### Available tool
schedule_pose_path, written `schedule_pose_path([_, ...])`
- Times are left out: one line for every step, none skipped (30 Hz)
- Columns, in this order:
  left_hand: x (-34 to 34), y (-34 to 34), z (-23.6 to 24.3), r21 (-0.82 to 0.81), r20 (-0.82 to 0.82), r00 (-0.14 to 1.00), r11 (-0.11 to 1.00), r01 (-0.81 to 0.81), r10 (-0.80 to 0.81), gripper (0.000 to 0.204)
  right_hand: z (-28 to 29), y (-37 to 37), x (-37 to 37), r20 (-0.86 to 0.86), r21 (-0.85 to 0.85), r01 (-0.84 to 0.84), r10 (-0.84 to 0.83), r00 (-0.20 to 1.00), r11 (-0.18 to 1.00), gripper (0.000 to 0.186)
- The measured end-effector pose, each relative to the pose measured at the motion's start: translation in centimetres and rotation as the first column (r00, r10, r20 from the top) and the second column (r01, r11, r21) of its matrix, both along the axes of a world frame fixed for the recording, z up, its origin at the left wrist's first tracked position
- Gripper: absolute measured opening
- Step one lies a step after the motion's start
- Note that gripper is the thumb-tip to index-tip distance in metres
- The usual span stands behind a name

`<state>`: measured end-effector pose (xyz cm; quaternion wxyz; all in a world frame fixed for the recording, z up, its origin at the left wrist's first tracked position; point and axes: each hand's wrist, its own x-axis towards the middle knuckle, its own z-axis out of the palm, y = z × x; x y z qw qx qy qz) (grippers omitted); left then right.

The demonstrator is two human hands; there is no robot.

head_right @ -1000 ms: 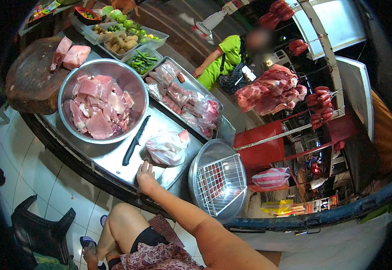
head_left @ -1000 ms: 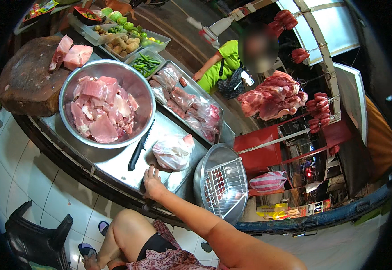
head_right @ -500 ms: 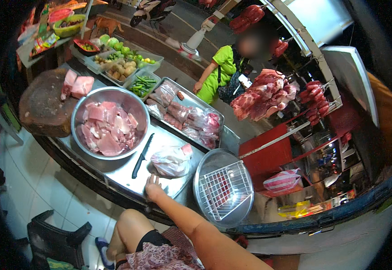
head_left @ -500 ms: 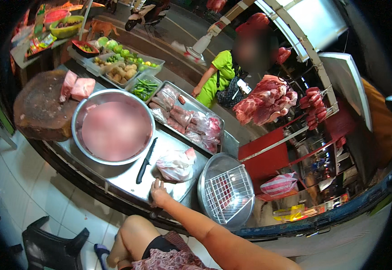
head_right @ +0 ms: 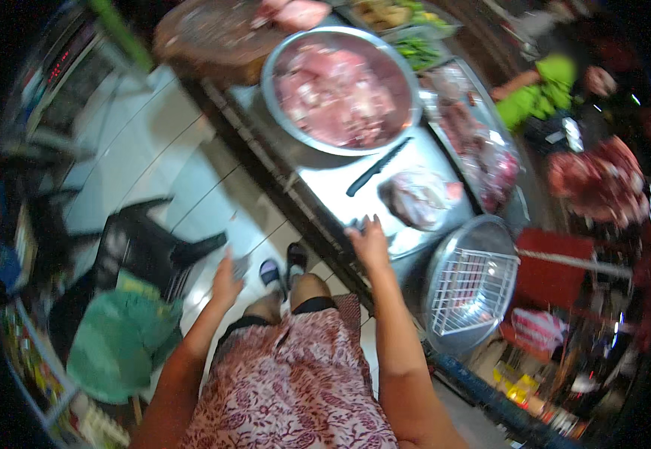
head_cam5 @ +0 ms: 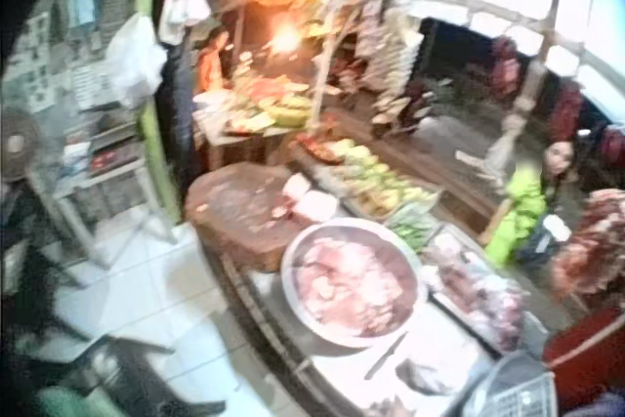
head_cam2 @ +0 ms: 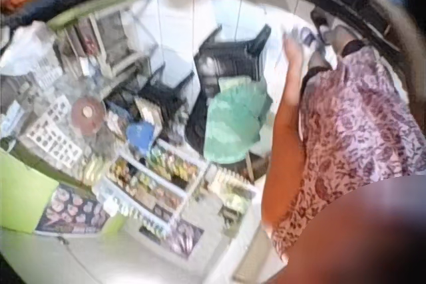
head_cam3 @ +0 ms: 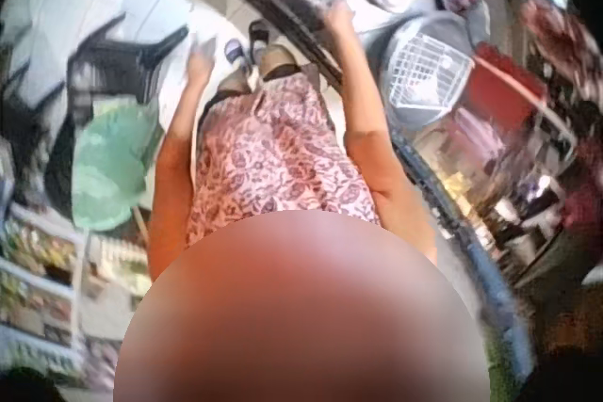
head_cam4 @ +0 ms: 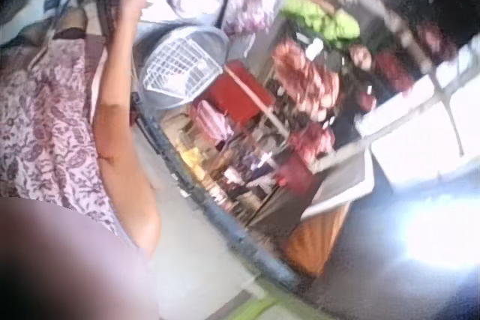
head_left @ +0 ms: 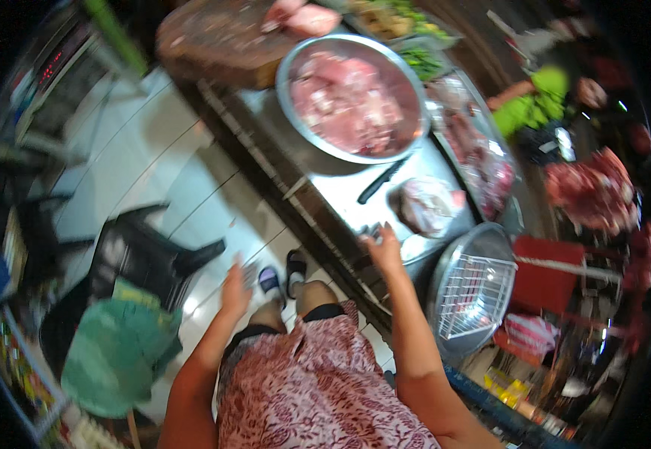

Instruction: The person cuts raw meat into smaller pieces using a cleaver on a wooden cutting board, places the pieces into a metal bowl, and packs some into a plastic bag. The person also wipes the cutting board with a cloth and interacts with a customer.

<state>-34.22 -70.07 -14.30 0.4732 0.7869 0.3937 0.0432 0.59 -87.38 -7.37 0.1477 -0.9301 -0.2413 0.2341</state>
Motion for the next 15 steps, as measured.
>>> schedule_pose_path([3.0,-1.2,1.1,-0.118,0.152,0.986,0.992,-0.053,0.071,0.095,1.0,0.2,-0.8,-0.209,0.138,0.142,-0.112,0.971,0.98,0.067])
schedule_pose_path([6.6,-1.9,1.9,-0.025,0.163,0.986,0.999,-0.036,0.039,0.095,2.2,0.0,-1.7,-0.406,0.249,0.207,-0.092,0.909,0.946,0.071])
schedule_pose_path([9.7,-3.5,3.4,-0.071,0.229,0.973,0.997,-0.023,0.039,0.095,2.8,0.2,-2.4,-0.505,0.331,0.267,-0.069,0.86,0.905,0.072])
schedule_pose_path([13.1,-4.4,5.0,-0.157,0.275,0.961,0.987,0.035,0.01,0.099,3.5,0.1,-2.7,-0.6,0.31,0.344,-0.098,0.794,0.886,0.072])
schedule_pose_path([16.2,-5.5,6.7,-0.198,0.457,0.889,0.975,0.096,0.006,0.104,3.6,0.2,-2.7,-0.693,0.212,0.496,-0.228,0.683,0.842,0.063])
schedule_pose_path([18.8,-6.4,8.3,-0.271,0.579,0.815,0.934,0.231,-0.033,0.109,3.6,0.2,-2.1,-0.683,0.284,0.469,-0.167,0.711,0.836,0.059])
schedule_pose_path([20.6,-6.6,9.3,-0.206,0.647,0.739,0.891,0.405,-0.187,0.113,3.4,0.1,-1.0,-0.671,0.398,0.434,-0.067,0.739,0.808,0.056])
schedule_pose_path([21.6,-7.4,10.4,-0.283,0.533,0.809,0.848,0.448,-0.249,0.11,3.3,-0.2,0.6,-0.558,0.408,0.36,-0.084,0.826,0.839,0.056])
schedule_pose_path([22.3,-7.5,10.6,-0.338,0.517,0.811,0.804,0.489,-0.275,0.108,3.5,-0.8,2.8,-0.42,0.496,0.232,-0.002,0.907,0.837,0.059])
schedule_pose_path([22.2,-7.5,10.2,-0.385,0.473,0.851,0.816,0.432,-0.227,0.102,4.0,-1.4,5.2,-0.295,0.494,0.206,-0.06,0.954,0.844,0.06])
schedule_pose_path([21.6,-7.3,9.4,-0.381,0.49,0.86,0.853,0.356,-0.14,0.097,4.8,-1.9,7.8,-0.163,0.507,0.177,-0.108,0.981,0.843,0.062])
schedule_pose_path([20.5,-6.8,7.7,-0.367,0.396,0.911,0.889,0.274,-0.118,0.088,6.6,-2.5,10.8,0.12,0.461,0.017,-0.081,0.989,0.887,0.069])
schedule_pose_path([18.9,-6.1,5.5,-0.313,0.348,0.935,0.932,0.184,-0.068,0.08,8.7,-2.7,13.9,0.584,0.219,-0.295,0.118,0.803,0.93,0.078])
schedule_pose_path([16.6,-5.4,3.3,-0.288,0.24,0.971,0.956,0.057,0.014,0.072,11.6,-3.0,16.4,0.576,0.375,-0.189,-0.068,0.815,0.908,0.081])
schedule_pose_path([13.8,-4.3,1.1,-0.244,0.124,0.987,0.967,-0.068,0.1,0.064,14.7,-2.9,18.6,0.648,0.454,-0.155,-0.206,0.734,0.877,0.085])
